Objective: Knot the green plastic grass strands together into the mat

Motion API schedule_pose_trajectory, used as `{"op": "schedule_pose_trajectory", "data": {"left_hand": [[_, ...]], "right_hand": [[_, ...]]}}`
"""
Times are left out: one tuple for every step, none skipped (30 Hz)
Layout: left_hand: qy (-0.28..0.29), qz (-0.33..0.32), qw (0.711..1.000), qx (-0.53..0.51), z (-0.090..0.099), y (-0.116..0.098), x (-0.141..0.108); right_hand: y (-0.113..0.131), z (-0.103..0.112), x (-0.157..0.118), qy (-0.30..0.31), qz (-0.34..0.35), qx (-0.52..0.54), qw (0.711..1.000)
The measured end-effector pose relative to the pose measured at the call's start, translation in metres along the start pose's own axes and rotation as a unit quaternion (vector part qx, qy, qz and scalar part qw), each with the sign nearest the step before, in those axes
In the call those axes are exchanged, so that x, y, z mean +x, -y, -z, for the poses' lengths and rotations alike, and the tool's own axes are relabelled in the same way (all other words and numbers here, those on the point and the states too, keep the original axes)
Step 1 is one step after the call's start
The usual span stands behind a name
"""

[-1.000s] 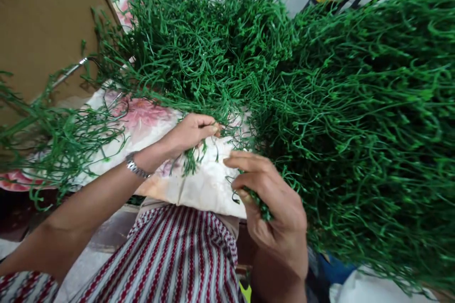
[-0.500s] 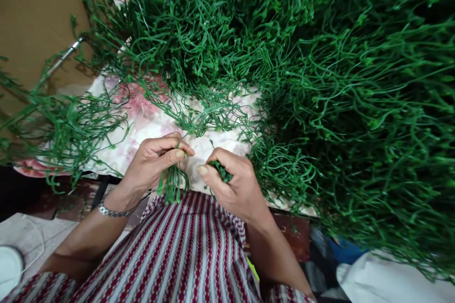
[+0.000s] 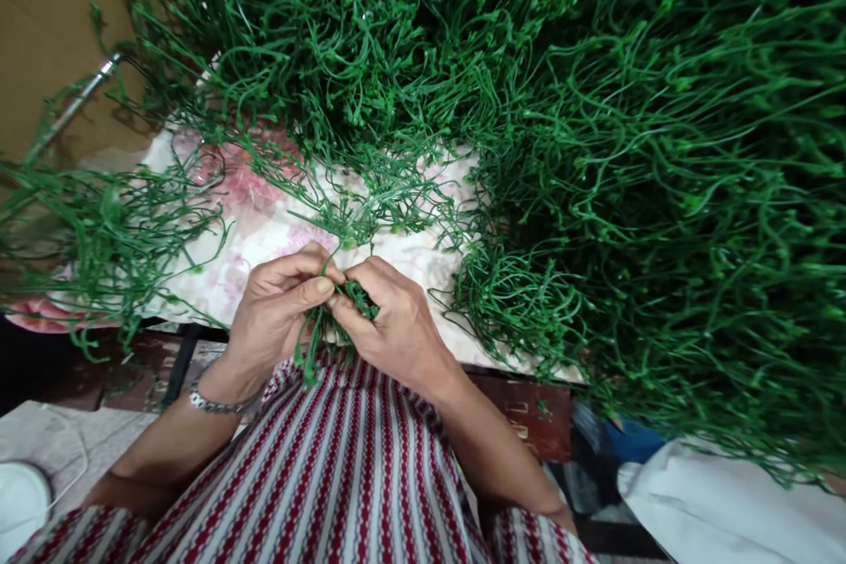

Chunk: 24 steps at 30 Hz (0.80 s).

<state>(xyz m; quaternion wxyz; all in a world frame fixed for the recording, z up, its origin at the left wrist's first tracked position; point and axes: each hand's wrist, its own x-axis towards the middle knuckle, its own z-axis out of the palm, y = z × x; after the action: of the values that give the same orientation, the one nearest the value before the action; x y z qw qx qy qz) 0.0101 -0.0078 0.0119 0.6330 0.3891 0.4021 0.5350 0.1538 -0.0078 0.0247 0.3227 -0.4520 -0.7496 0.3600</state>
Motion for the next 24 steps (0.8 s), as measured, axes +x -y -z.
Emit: {"op": "schedule_pose_trajectory", "data": {"left_hand": [[0.0,0.007,1.0,-0.008,0.0,-0.001,0.0],[-0.003,0.017,1.0,-0.015,0.0,-0.002,0.001],[-0.007,0.03,0.999,-0.02,0.0,-0.003,0.001],[-0.011,0.043,0.999,-0.023,0.0,-0.003,0.002],[-0.013,0.054,0.998,-0.025,0.0,-0.003,0.002],[-0.012,0.062,0.998,-0.027,0.0,-0.003,0.003],[-0.009,0.068,0.997,-0.028,0.0,-0.003,0.003],[-0.006,0.072,0.997,-0.029,0.001,-0.002,0.003],[-0.004,0.074,0.997,-0.03,0.001,-0.002,0.003],[-0.001,0.077,0.997,-0.028,0.002,-0.001,0.003],[0.001,0.08,0.997,-0.023,0.002,0.0,0.003],[0.008,0.085,0.996,-0.013,0.003,0.0,0.004],[0.018,0.09,0.996,0.002,0.005,0.0,0.004],[0.029,0.092,0.995,0.023,0.006,0.0,0.005],[0.039,0.089,0.994,0.048,0.007,0.0,0.005],[0.049,0.082,0.993,0.074,0.008,0.0,0.006],[0.058,0.07,0.991,0.1,0.009,-0.001,0.007],[0.069,0.059,0.988,0.122,0.01,-0.001,0.008],[0.08,0.049,0.985,0.142,0.01,-0.002,0.009],[0.092,0.044,0.982,0.16,0.011,-0.003,0.01],[0.105,0.044,0.977,0.178,0.012,-0.004,0.011],[0.121,0.048,0.972,0.196,0.013,-0.005,0.012],[0.137,0.055,0.965,0.215,0.014,-0.006,0.012],[0.155,0.064,0.958,0.233,0.016,-0.007,0.013]], "right_hand": [[-0.001,0.0,0.001,-0.001,0.004,-0.002,1.0],[-0.001,0.001,0.001,-0.004,0.005,-0.005,1.0],[-0.001,0.001,0.001,-0.008,0.006,-0.005,1.0],[-0.001,0.002,0.002,-0.009,0.005,-0.004,1.0],[-0.001,0.002,0.001,-0.007,0.001,-0.001,1.0],[-0.001,0.002,0.001,-0.003,-0.006,0.003,1.0],[0.0,0.002,0.001,0.003,-0.017,0.005,1.0],[0.0,0.002,0.0,0.008,-0.03,0.006,1.0],[0.0,0.001,-0.001,0.01,-0.043,0.006,0.999],[-0.001,0.001,-0.001,0.01,-0.055,0.005,0.998],[-0.001,0.001,-0.001,0.008,-0.062,0.004,0.998],[-0.002,0.001,-0.001,0.008,-0.065,0.004,0.998],[-0.003,0.002,-0.001,0.011,-0.063,0.003,0.998],[-0.004,0.003,0.0,0.018,-0.056,0.002,0.998],[-0.005,0.004,0.001,0.024,-0.046,-0.003,0.999],[-0.006,0.006,0.003,0.032,-0.034,-0.012,0.999],[-0.008,0.007,0.004,0.04,-0.022,-0.025,0.999],[-0.008,0.008,0.005,0.047,-0.01,-0.041,0.998],[-0.009,0.009,0.005,0.054,0.001,-0.057,0.997],[-0.01,0.009,0.006,0.058,0.014,-0.071,0.996],[-0.01,0.009,0.006,0.057,0.028,-0.083,0.995],[-0.01,0.009,0.006,0.054,0.043,-0.092,0.993],[-0.01,0.008,0.005,0.047,0.058,-0.1,0.992],[-0.01,0.008,0.005,0.039,0.07,-0.112,0.99]]}}
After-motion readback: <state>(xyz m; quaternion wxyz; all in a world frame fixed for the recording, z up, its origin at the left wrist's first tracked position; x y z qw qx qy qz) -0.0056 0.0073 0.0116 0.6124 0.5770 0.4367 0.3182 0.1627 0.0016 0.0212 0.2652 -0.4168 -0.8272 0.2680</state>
